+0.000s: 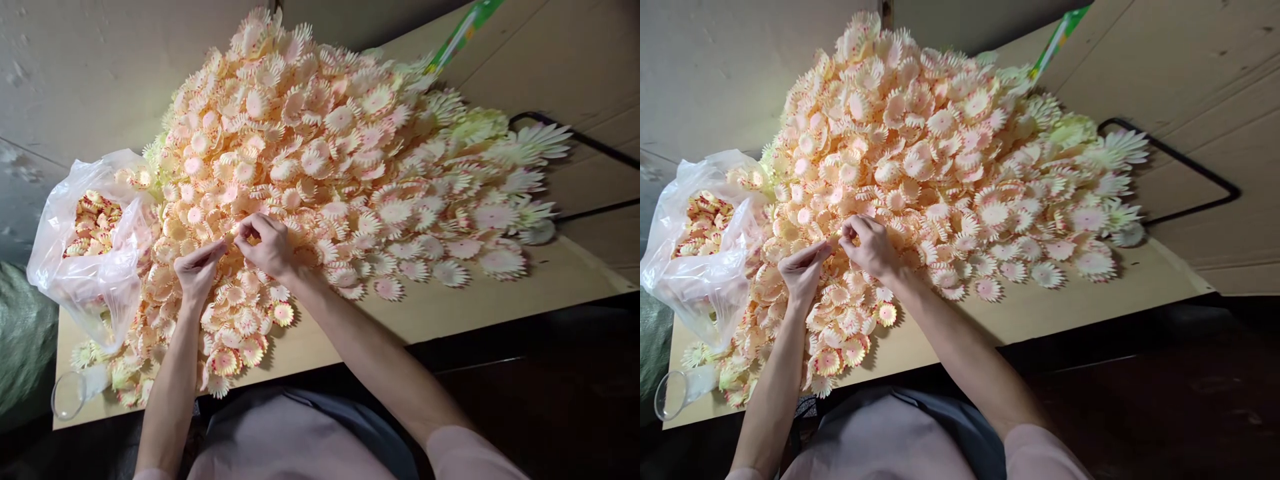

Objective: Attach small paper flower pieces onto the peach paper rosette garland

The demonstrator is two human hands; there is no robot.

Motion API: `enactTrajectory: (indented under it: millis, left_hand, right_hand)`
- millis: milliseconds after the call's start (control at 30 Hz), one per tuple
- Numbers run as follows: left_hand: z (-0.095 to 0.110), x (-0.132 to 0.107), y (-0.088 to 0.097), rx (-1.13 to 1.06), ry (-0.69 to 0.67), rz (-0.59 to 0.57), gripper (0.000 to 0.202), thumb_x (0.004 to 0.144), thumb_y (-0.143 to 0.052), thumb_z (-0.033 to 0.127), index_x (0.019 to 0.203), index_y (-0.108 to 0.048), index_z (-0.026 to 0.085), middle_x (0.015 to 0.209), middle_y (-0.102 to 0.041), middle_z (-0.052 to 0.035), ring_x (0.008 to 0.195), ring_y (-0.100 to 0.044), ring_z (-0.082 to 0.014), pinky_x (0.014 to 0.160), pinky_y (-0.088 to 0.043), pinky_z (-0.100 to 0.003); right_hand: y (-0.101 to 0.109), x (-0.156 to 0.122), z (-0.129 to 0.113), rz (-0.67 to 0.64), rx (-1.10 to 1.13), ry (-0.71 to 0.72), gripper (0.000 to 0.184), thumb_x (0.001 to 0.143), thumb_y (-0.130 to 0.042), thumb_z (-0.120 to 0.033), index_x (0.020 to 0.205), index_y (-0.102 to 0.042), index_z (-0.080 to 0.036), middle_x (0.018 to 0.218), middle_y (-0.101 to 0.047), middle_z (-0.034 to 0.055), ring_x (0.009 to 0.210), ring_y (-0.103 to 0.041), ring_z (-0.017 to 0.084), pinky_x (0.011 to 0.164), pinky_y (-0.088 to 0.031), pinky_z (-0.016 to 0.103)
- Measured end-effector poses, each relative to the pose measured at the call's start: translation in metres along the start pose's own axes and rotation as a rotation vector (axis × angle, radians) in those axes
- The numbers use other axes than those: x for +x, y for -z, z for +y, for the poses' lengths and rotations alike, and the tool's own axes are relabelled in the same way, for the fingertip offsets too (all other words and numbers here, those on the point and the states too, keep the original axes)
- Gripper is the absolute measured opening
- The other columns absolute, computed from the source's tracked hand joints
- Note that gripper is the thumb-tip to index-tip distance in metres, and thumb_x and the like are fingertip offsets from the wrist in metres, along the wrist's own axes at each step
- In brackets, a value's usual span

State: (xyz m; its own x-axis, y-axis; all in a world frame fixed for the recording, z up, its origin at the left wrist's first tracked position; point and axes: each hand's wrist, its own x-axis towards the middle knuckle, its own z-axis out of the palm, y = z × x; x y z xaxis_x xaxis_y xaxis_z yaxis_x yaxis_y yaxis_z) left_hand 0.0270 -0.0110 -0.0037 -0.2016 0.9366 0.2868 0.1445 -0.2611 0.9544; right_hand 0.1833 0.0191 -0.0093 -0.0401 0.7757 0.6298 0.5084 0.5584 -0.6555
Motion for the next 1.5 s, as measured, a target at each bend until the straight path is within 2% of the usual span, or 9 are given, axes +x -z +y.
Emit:
enactTrajectory:
  millis: [133,333,500,667,800,900,1067,1267,1500]
  left_hand:
    - [-0.003,0.001,0.001,-0.014,0.0,0.019,0.016,0.066,-0.08,0.022,0.083,-0.079,0.023,0.083,-0.078,-0.0031,0.076,-0.075,-0.0209,0.076,-0.063,-0.035]
    - [-0.012,0.014,0.011,-0.153,0.092,0.215,0.025,0.061,-0.085,0.032,0.084,-0.078,0.024,0.075,-0.077,0.0005,0.066,-0.072,-0.0127,0.067,-0.063,-0.029]
    - [-0.003,0.015,0.005,-0.24,0.182,0.07,0.029,0.065,-0.083,0.038,0.086,-0.076,0.019,0.087,-0.077,-0.0049,0.08,-0.074,-0.0182,0.078,-0.063,-0.036]
    - [0.005,0.01,0.001,-0.276,0.202,-0.095,0.023,0.073,-0.079,0.033,0.089,-0.076,0.017,0.093,-0.078,-0.0083,0.09,-0.074,-0.0223,0.085,-0.062,-0.039]
    - [0.005,0.01,0.003,-0.25,0.206,-0.107,0.026,0.072,-0.08,0.032,0.092,-0.075,0.017,0.096,-0.077,-0.0088,0.093,-0.074,-0.0221,0.089,-0.06,-0.04]
    - [0.005,0.011,0.004,-0.262,0.205,-0.126,0.026,0.071,-0.08,0.03,0.092,-0.074,0.017,0.095,-0.077,-0.0081,0.091,-0.074,-0.0216,0.088,-0.061,-0.04]
    - [0.003,0.012,0.006,-0.299,0.164,-0.131,0.022,0.073,-0.079,0.025,0.092,-0.074,0.017,0.097,-0.077,-0.007,0.094,-0.074,-0.0223,0.089,-0.06,-0.039]
    - [0.001,0.013,0.007,-0.242,0.145,-0.115,0.025,0.071,-0.08,0.026,0.094,-0.074,0.017,0.099,-0.076,-0.0077,0.095,-0.073,-0.022,0.091,-0.059,-0.039]
    - [-0.001,0.012,0.008,-0.183,0.096,-0.196,0.033,0.066,-0.083,0.021,0.097,-0.075,0.019,0.103,-0.076,-0.0078,0.095,-0.073,-0.019,0.086,-0.06,-0.032]
  right_hand:
    - [0.004,0.003,0.005,0.01,-0.061,0.054,0.017,0.079,-0.055,-0.007,0.071,-0.051,-0.022,0.071,-0.061,0.003,0.069,-0.055,0.016,0.071,-0.049,0.031]
    - [0.02,0.01,0.017,0.223,-0.011,-0.082,0.014,0.079,-0.058,-0.013,0.07,-0.051,-0.021,0.065,-0.058,0.0005,0.059,-0.051,0.013,0.061,-0.046,0.028]
    - [0.019,0.011,0.008,0.106,0.247,-0.155,0.015,0.078,-0.071,-0.03,0.075,-0.06,-0.02,0.069,-0.062,0.0011,0.06,-0.053,0.013,0.06,-0.046,0.027]
    - [0.015,0.009,0.001,-0.166,0.483,-0.166,0.014,0.08,-0.069,-0.032,0.082,-0.069,-0.018,0.073,-0.07,0.0022,0.059,-0.056,0.012,0.057,-0.046,0.026]
    - [0.016,0.008,0.003,-0.196,0.439,-0.105,0.012,0.081,-0.063,-0.022,0.089,-0.071,-0.017,0.084,-0.074,0.0039,0.069,-0.062,0.014,0.065,-0.05,0.028]
    - [0.02,0.01,0.01,-0.212,0.322,0.046,0.026,0.072,-0.06,-0.009,0.095,-0.07,-0.017,0.095,-0.073,0.005,0.083,-0.064,0.018,0.076,-0.052,0.032]
    - [0.019,0.009,0.023,-0.348,0.05,0.186,0.04,0.069,-0.065,-0.009,0.108,-0.068,-0.016,0.107,-0.071,0.0091,0.1,-0.061,0.026,0.087,-0.052,0.043]
    - [0.011,0.007,0.028,-0.175,0.137,0.122,0.023,0.08,-0.059,-0.008,0.096,-0.072,-0.017,0.095,-0.076,0.0063,0.086,-0.071,0.019,0.08,-0.057,0.032]
    - [0.012,0.009,0.022,-0.05,0.237,0.102,0.016,0.078,-0.069,-0.013,0.093,-0.072,-0.019,0.098,-0.076,0.0058,0.085,-0.072,0.019,0.079,-0.058,0.031]
